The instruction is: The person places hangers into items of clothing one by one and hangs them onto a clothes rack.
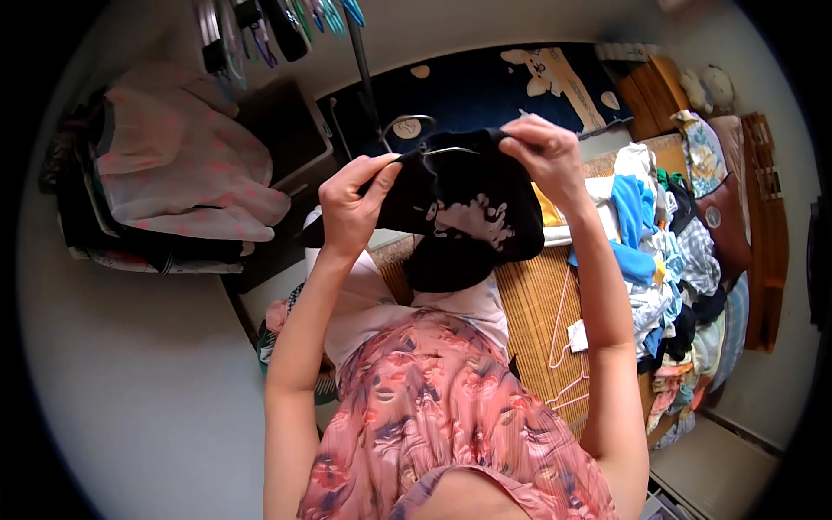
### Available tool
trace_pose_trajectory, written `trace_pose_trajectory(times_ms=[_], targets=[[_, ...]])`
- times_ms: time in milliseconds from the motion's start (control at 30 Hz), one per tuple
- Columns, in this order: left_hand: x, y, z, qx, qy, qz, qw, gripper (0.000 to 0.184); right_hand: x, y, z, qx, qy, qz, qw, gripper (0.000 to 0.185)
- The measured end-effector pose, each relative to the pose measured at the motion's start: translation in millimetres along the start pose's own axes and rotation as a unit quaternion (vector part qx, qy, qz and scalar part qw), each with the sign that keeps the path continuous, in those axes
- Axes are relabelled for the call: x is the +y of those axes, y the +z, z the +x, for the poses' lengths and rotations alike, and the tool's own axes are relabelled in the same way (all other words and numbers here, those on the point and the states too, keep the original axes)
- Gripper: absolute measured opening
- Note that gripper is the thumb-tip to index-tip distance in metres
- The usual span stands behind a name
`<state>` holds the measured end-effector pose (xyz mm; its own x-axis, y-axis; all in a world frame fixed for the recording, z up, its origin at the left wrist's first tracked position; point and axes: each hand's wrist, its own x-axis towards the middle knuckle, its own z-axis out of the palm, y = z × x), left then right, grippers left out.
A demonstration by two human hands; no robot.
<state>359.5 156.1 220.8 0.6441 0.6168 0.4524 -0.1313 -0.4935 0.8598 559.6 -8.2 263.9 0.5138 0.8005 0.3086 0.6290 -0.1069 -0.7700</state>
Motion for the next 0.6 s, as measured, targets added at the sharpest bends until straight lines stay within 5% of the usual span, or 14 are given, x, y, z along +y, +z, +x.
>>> trace_pose_trajectory(times_ms=[67, 233, 333, 467, 600], targets=[[12.6, -10.7, 18.4, -0.002, 0.023, -0.002, 1.0, 0.011, -27.8, -2.1, 23.0, 0.022, -0.068, 0.115, 0.991, 0.012], [25.6, -66.3, 67.0, 0.116, 0.051, -0.128, 0.984, 0.012, -64.2, -43.4, 68.6, -0.037, -0.192, -0.016, 0.981, 0.028], [26.9, -81.0, 77.0, 0.126, 0.079, -0.117, 0.982, 0.016, -72.0, -54.3, 81.5, -0.076, -0.184, 0.015, 0.98, 0.025], [18.3, -85.8, 78.2, 0.141, 0.054, -0.105, 0.983, 0.018, -72.4, -46.4, 82.0, -0.088, -0.175, -0.131, 0.972, 0.019], [18.0, -88.8, 85.6, 0.181, 0.049, -0.149, 0.971, 0.019, -76.5, -37.9, 82.7, 0.027, -0.253, -0.091, 0.963, 0.025]])
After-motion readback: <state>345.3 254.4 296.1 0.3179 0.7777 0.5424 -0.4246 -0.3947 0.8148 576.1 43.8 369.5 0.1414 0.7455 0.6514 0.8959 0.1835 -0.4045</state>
